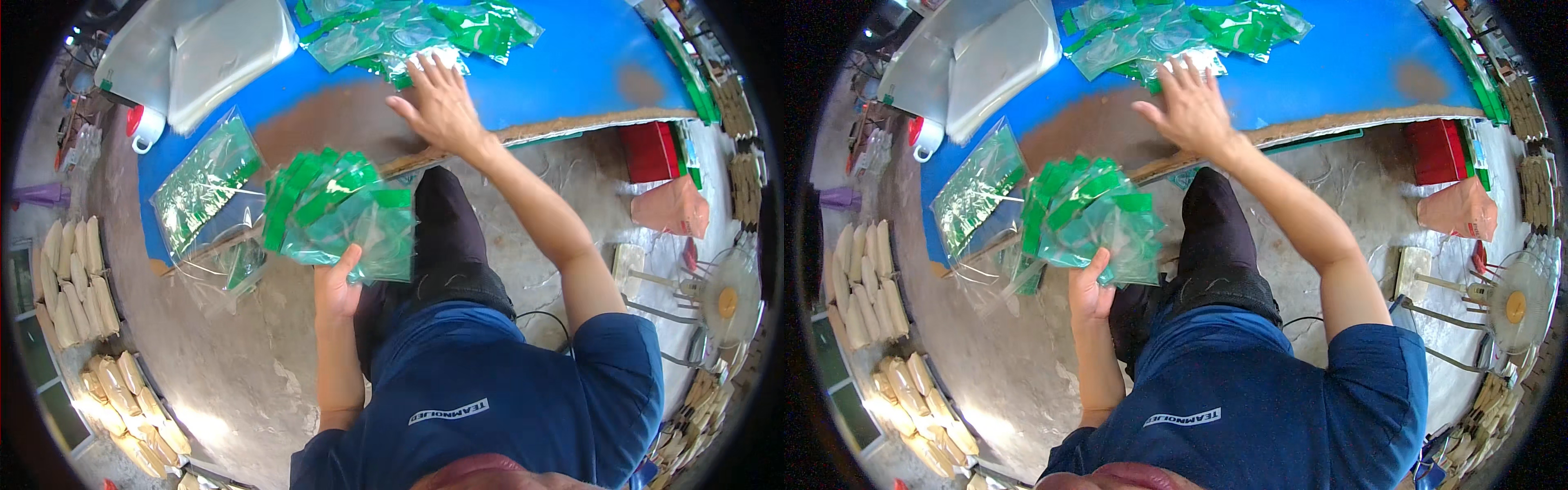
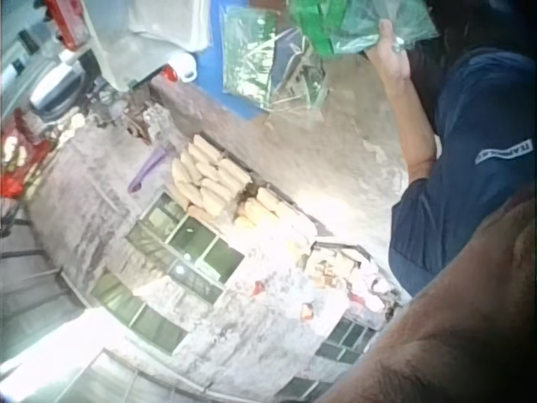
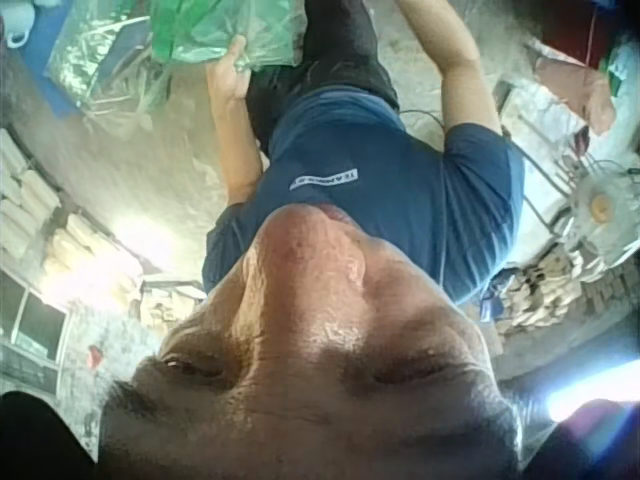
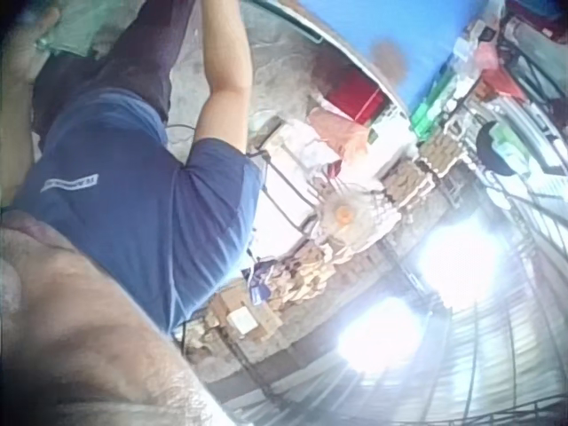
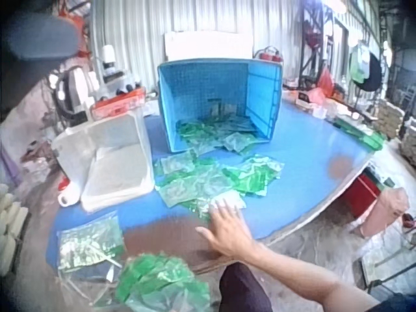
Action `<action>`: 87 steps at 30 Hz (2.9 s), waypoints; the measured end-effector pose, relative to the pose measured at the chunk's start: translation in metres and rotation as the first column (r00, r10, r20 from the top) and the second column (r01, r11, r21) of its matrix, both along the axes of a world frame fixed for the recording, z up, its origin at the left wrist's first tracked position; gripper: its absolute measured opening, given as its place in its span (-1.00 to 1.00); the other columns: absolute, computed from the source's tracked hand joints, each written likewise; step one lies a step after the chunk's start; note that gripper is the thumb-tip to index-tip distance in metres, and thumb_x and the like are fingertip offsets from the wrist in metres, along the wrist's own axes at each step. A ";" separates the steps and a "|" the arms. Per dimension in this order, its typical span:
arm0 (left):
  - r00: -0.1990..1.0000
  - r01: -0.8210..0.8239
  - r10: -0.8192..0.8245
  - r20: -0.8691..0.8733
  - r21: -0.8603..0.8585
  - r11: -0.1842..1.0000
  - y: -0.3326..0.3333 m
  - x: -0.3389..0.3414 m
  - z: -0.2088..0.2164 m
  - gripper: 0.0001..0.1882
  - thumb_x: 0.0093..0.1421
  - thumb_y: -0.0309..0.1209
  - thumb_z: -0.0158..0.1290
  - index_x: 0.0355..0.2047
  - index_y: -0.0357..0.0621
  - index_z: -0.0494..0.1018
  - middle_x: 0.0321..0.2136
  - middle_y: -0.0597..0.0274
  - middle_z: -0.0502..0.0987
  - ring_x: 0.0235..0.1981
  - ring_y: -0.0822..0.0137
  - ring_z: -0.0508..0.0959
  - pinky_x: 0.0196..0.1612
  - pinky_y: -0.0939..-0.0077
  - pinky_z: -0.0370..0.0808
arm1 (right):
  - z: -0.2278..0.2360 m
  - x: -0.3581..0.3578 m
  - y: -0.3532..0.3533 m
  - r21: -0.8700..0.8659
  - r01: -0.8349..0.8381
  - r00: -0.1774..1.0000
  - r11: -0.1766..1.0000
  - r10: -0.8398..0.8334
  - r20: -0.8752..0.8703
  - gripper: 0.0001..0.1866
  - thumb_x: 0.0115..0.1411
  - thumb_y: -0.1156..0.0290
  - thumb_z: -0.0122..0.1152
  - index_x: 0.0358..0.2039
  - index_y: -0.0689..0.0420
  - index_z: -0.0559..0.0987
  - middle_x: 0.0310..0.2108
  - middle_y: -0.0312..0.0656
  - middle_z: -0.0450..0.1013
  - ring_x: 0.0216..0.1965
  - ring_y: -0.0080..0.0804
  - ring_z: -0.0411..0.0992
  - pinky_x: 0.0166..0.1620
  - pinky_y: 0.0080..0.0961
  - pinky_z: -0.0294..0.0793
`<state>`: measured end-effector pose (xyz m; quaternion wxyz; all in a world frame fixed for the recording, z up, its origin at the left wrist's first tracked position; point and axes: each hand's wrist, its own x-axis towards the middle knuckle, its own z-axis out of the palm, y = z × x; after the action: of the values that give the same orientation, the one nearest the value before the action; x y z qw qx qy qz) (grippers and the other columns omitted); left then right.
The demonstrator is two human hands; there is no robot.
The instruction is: Counting green foil pouches and placing them into larger clear plastic bags.
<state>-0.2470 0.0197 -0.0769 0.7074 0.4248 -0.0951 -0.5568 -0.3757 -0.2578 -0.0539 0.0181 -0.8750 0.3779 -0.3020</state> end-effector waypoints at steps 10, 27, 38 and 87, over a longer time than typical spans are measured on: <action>0.916 -0.089 0.020 -0.401 -0.154 0.984 0.006 0.019 -0.041 -0.38 0.20 -0.49 0.19 0.26 -0.14 0.25 0.16 0.15 0.42 0.20 0.11 0.41 0.27 0.05 0.34 | -0.004 -0.015 0.068 0.297 -0.564 0.823 0.771 0.554 0.126 -0.63 0.25 0.35 0.14 0.06 0.14 0.50 0.08 0.00 0.42 0.18 0.06 0.32 0.23 0.02 0.26; 0.957 -0.185 0.150 -0.249 -0.125 0.975 0.010 0.027 -0.044 -0.35 0.23 -0.54 0.13 0.30 -0.13 0.19 0.22 0.15 0.35 0.23 0.10 0.36 0.31 0.06 0.28 | 0.015 0.045 0.040 0.348 -0.738 0.644 0.579 0.758 0.104 -0.62 0.37 0.21 -0.02 0.04 0.18 0.51 -0.01 0.01 0.45 0.13 -0.02 0.37 0.19 -0.08 0.29; 0.979 -0.189 0.182 -0.097 -0.067 0.980 0.019 0.019 -0.034 -0.41 0.26 -0.56 0.08 0.29 -0.21 0.19 0.20 0.09 0.37 0.20 0.10 0.39 0.28 0.06 0.31 | -0.004 0.028 0.037 -0.042 -0.495 0.867 0.868 0.491 -0.084 -0.58 0.29 0.09 0.12 0.01 0.11 0.53 -0.05 -0.13 0.45 0.05 -0.11 0.38 0.10 -0.16 0.35; 0.671 0.251 0.029 0.741 -0.263 0.931 -0.135 0.093 0.028 0.12 -0.11 -0.50 0.45 0.37 -0.17 -0.03 0.15 0.10 0.36 0.16 0.23 0.41 0.24 0.26 0.37 | 0.018 0.057 0.021 0.532 -0.623 0.781 0.573 0.429 0.453 0.18 -0.18 0.09 0.59 0.32 0.20 0.04 0.13 0.20 0.33 0.19 0.15 0.31 0.21 -0.11 0.32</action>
<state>-0.1542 -0.1149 -0.0486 0.6363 0.4751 -0.4923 -0.3565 -0.3189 -0.2366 -0.0360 0.4663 -0.8318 0.1719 -0.2473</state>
